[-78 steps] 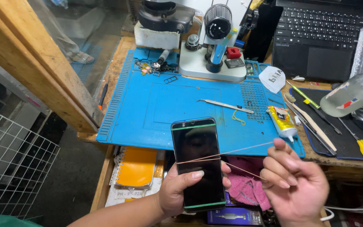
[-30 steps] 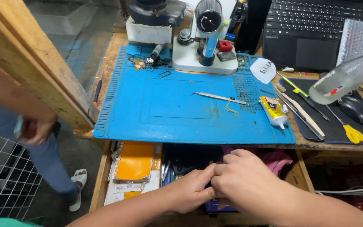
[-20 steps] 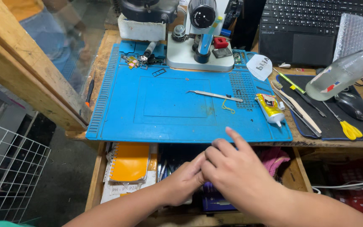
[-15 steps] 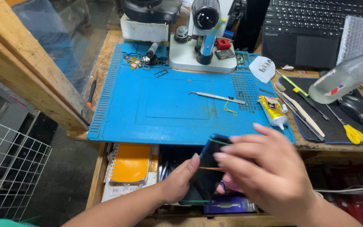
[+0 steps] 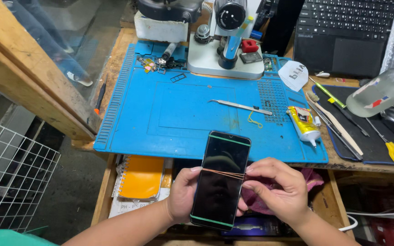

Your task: The person places several rubber bands around a mobile phone and then wipes the device with a pink cloth.

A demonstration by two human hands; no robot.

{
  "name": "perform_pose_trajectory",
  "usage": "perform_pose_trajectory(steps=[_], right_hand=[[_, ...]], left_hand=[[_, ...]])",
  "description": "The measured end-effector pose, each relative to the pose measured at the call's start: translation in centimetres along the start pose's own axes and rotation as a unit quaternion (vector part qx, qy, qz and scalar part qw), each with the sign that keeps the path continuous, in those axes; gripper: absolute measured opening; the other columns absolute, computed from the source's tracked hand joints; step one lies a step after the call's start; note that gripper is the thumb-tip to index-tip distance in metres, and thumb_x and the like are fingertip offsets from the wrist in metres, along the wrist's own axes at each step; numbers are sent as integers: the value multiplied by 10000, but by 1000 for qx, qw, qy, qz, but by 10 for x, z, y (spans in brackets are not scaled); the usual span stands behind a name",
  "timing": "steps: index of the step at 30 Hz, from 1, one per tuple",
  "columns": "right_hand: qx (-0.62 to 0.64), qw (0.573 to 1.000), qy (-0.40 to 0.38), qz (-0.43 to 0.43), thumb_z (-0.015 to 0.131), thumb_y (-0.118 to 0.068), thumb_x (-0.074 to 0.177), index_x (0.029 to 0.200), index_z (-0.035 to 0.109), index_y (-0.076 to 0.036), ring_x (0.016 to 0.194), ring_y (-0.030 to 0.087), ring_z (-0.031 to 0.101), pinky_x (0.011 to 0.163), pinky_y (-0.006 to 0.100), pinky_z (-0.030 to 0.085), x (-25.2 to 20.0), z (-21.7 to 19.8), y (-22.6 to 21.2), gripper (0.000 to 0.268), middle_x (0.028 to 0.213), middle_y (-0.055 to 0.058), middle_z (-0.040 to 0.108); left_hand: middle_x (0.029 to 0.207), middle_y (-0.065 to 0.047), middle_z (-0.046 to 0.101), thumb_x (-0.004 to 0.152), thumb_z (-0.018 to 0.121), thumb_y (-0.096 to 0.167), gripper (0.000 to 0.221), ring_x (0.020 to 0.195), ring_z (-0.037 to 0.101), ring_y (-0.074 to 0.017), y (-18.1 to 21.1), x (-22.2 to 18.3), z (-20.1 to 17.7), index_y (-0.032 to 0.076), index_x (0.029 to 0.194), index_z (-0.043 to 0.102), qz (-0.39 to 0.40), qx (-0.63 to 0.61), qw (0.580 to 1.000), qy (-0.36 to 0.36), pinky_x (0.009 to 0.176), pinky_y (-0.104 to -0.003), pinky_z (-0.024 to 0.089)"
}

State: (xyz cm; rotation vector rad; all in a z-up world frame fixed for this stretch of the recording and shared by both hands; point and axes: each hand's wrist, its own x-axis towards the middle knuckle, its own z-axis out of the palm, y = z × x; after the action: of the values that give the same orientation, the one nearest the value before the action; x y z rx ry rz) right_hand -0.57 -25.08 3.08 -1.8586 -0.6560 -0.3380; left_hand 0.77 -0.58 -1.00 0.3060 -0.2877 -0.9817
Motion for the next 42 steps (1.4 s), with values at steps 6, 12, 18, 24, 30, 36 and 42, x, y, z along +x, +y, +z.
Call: perform_pose_trajectory(steps=[6, 12, 18, 24, 30, 36, 42], right_hand=[[10, 1000, 6, 9, 805, 30, 798, 1038, 723, -5, 875, 180, 741, 766, 274, 593, -4, 6, 5, 256, 1018, 114, 737], [-17, 1000, 15, -17, 808, 31, 797, 995, 718, -17, 891, 187, 738, 774, 264, 578, -2, 8, 3, 222, 974, 98, 740], [-39, 999, 18, -31, 791, 35, 814, 997, 713, -20, 888, 182, 729, 750, 254, 570, -3, 11, -1, 206, 976, 94, 734], [-61, 997, 20, -51, 748, 58, 858, 1064, 704, -7, 902, 182, 720, 749, 252, 583, -4, 12, -4, 221, 1034, 112, 712], [-101, 993, 14, -66, 734, 41, 876, 1068, 681, 0, 916, 203, 715, 779, 269, 576, -5, 12, -4, 204, 1026, 115, 704], [-116, 991, 7, -73, 706, 43, 894, 1073, 649, 21, 923, 212, 694, 779, 278, 569, -10, 12, 0, 189, 1034, 131, 679], [-71, 995, 16, -65, 696, 31, 922, 1133, 596, 11, 957, 210, 679, 806, 285, 575, -5, 16, 2, 234, 1091, 139, 635]], left_hand=[[1288, -326, 624, 982, 332, 560, 820, 1204, 636, -420, -3, -1, -5, -60, 1502, 470, -4, -19, 1000, 1, 1120, -517, 492], [1276, -318, 630, 975, 333, 562, 819, 1188, 643, -419, -5, -3, -8, -45, 1508, 467, -3, 2, 1000, 13, 1102, -523, 492], [1262, -313, 636, 968, 323, 556, 820, 1174, 652, -413, -7, -3, -8, -57, 1488, 482, 1, -8, 1000, 13, 1108, -524, 495], [1245, -322, 639, 978, 299, 566, 824, 1159, 654, -418, -6, -3, -5, -68, 1469, 488, 7, -7, 999, 32, 1091, -529, 502], [1243, -325, 640, 973, 296, 563, 819, 1156, 655, -423, -5, -3, -2, -57, 1476, 480, 1, -15, 999, 31, 1088, -526, 503], [1242, -324, 644, 975, 300, 562, 816, 1155, 657, -420, -8, -3, -3, -59, 1473, 483, 3, -20, 999, 28, 1090, -521, 504], [1256, -331, 634, 958, 338, 590, 842, 1169, 652, -416, -6, -1, -5, -56, 1478, 479, 14, -6, 1000, 20, 1092, -513, 506]])
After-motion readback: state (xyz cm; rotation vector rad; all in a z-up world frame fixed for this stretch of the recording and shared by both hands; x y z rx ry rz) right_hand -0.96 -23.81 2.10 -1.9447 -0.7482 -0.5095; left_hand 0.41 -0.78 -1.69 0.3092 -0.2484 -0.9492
